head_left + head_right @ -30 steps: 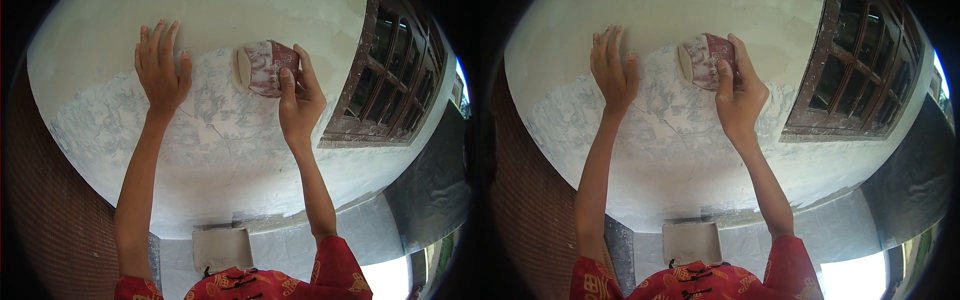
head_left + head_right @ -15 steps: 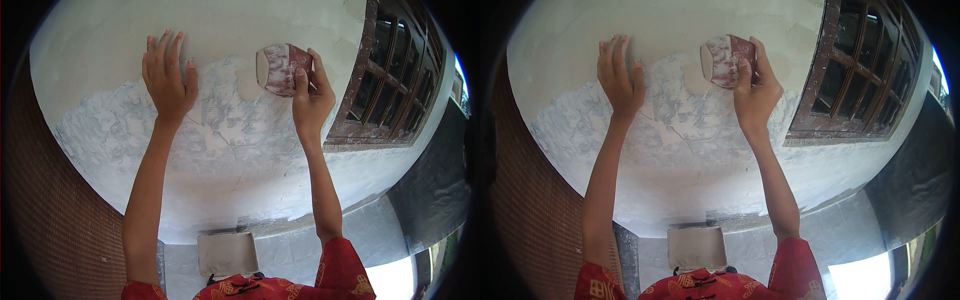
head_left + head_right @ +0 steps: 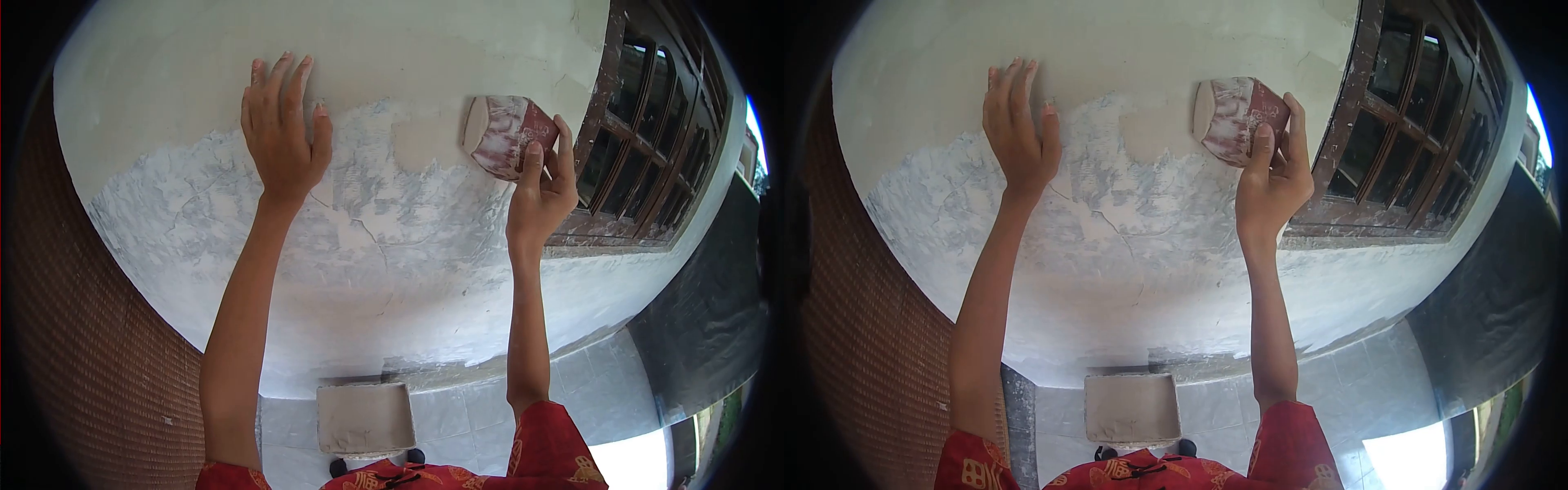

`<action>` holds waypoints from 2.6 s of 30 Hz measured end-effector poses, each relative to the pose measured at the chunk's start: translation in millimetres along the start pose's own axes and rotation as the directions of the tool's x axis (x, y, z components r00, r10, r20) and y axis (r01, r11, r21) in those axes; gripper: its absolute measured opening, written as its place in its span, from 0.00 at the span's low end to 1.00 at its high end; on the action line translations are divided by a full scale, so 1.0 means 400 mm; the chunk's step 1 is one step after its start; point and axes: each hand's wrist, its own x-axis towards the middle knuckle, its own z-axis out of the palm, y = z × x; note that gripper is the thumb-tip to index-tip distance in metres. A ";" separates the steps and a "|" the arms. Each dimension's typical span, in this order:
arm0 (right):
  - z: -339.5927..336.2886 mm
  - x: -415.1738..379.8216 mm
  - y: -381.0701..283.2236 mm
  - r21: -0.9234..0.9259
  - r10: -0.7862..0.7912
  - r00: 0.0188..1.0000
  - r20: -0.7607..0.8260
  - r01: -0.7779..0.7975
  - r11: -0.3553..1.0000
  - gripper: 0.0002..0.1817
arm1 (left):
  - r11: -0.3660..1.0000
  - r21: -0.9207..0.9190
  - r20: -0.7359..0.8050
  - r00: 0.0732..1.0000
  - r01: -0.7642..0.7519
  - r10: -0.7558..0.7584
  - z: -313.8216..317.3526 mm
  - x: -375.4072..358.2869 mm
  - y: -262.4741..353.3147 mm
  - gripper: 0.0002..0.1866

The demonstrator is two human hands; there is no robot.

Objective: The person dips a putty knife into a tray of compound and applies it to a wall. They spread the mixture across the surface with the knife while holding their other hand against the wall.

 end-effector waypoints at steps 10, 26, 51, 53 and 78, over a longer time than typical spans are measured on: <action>-0.018 -0.005 0.018 -0.076 0.017 0.999 -0.027 -0.019 0.997 0.21 | 1.000 0.004 0.023 1.000 -0.004 0.003 0.000 0.001 0.004 0.24; 0.029 -0.106 0.031 -0.203 -0.011 0.968 0.249 0.063 0.977 0.20 | 0.999 0.027 0.063 0.998 -0.026 0.024 -0.005 0.002 0.006 0.23; -0.031 -0.051 0.062 -0.255 -0.078 0.987 0.142 0.112 0.960 0.22 | 1.000 0.020 0.031 0.999 -0.019 0.018 -0.006 0.000 0.005 0.23; -0.062 -0.010 0.066 -0.119 -0.058 0.998 -0.013 0.056 0.991 0.23 | 1.000 0.029 0.018 1.000 -0.007 0.006 -0.005 0.004 0.003 0.23; -0.084 0.057 0.077 0.060 0.023 0.983 -0.181 -0.012 0.998 0.22 | 0.999 0.029 0.047 0.998 0.027 -0.028 -0.012 0.000 0.011 0.23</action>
